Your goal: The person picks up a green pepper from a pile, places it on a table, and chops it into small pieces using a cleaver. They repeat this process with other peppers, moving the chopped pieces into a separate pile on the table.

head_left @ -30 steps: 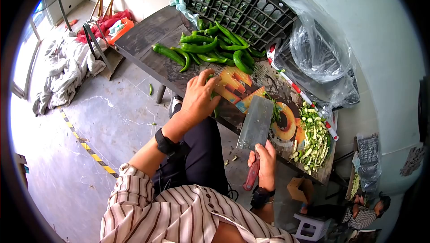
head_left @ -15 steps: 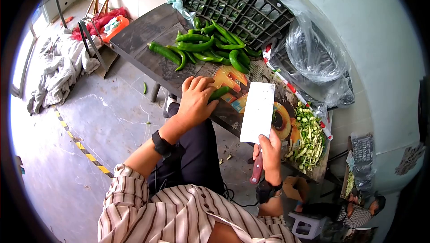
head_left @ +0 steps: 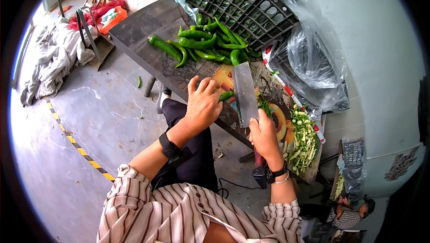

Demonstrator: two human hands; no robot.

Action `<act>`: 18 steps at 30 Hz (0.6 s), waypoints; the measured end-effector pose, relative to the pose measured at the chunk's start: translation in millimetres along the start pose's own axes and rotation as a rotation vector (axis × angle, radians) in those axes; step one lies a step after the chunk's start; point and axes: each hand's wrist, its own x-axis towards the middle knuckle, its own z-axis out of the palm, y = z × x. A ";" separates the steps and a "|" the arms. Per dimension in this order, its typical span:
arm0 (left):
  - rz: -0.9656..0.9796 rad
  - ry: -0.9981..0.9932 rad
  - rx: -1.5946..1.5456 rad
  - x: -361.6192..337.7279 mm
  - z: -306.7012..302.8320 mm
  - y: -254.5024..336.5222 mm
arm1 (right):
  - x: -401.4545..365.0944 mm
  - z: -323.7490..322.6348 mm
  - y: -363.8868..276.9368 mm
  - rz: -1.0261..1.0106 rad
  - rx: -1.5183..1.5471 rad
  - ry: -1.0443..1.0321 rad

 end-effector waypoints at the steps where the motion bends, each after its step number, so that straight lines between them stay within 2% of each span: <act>1: -0.003 0.000 -0.002 0.9 0.0 1.0 | 2.2 0.3 5.1 0.002 -0.003 -0.002; 3: 0.026 0.003 -0.008 2.6 0.1 3.5 | 7.2 1.2 18.6 -0.117 -0.173 0.011; 13: 0.043 -0.028 -0.010 4.9 -2.7 8.4 | 14.5 -8.4 8.2 -0.047 -0.251 -0.085; 15: 0.065 -0.048 -0.022 4.8 -2.3 8.3 | 15.4 -15.0 -3.4 -0.001 -0.140 -0.168; 18: 0.084 -0.073 -0.032 4.2 -1.6 7.4 | 21.7 -22.3 -7.1 0.016 -0.139 -0.205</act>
